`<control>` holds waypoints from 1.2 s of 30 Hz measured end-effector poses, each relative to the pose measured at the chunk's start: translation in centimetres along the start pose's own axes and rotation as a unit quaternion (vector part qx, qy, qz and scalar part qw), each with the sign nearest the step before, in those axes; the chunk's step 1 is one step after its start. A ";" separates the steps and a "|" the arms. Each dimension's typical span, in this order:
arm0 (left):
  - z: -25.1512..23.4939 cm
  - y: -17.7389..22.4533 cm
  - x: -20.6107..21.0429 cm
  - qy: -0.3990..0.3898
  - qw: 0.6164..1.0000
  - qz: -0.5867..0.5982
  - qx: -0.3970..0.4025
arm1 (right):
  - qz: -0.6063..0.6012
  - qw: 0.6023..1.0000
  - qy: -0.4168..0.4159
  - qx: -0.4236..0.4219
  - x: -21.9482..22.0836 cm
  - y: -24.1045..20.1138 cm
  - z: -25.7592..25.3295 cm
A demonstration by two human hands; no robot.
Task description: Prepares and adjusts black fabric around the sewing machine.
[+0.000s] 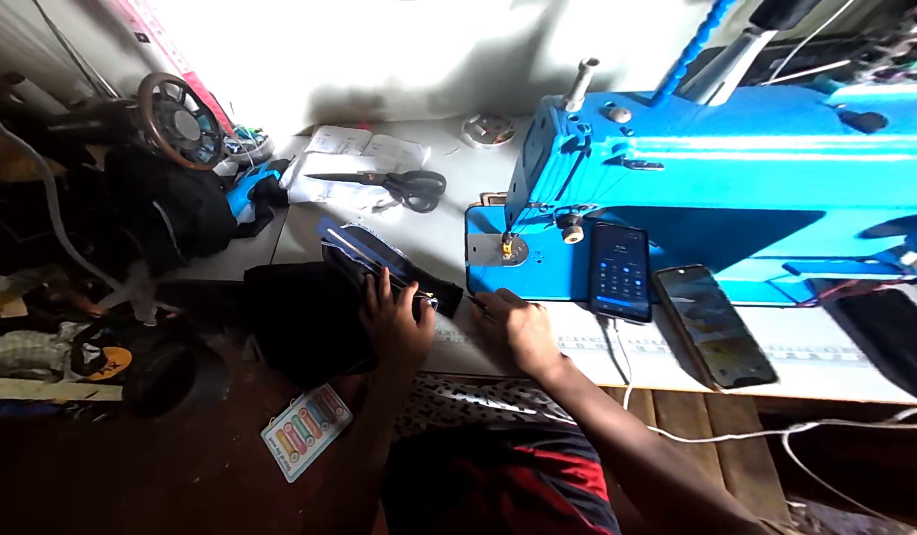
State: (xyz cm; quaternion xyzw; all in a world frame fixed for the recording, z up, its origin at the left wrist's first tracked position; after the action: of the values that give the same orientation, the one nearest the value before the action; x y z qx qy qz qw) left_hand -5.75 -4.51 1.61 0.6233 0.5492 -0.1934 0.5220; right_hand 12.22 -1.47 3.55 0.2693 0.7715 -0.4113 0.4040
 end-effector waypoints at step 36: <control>0.2 10.8 5.0 -0.286 0.878 0.207 0.322 | -0.047 0.985 -0.095 -0.138 -2.6 5.6 -0.2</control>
State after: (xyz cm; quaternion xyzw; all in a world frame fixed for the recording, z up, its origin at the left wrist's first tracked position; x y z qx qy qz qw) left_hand 5.48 -0.67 2.15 0.7740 0.1417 -0.4168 0.4550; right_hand 17.66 1.39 3.47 0.1337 0.7909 -0.3429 0.4890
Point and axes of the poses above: each hand's wrist, its own z-axis away from the middle knuckle, its own x-axis out of the palm, y = z × x, the point moved 9 cm from there along -z, towards the middle knuckle, and after that the axes turned 2 degrees about -z, right-handed, at the moved point
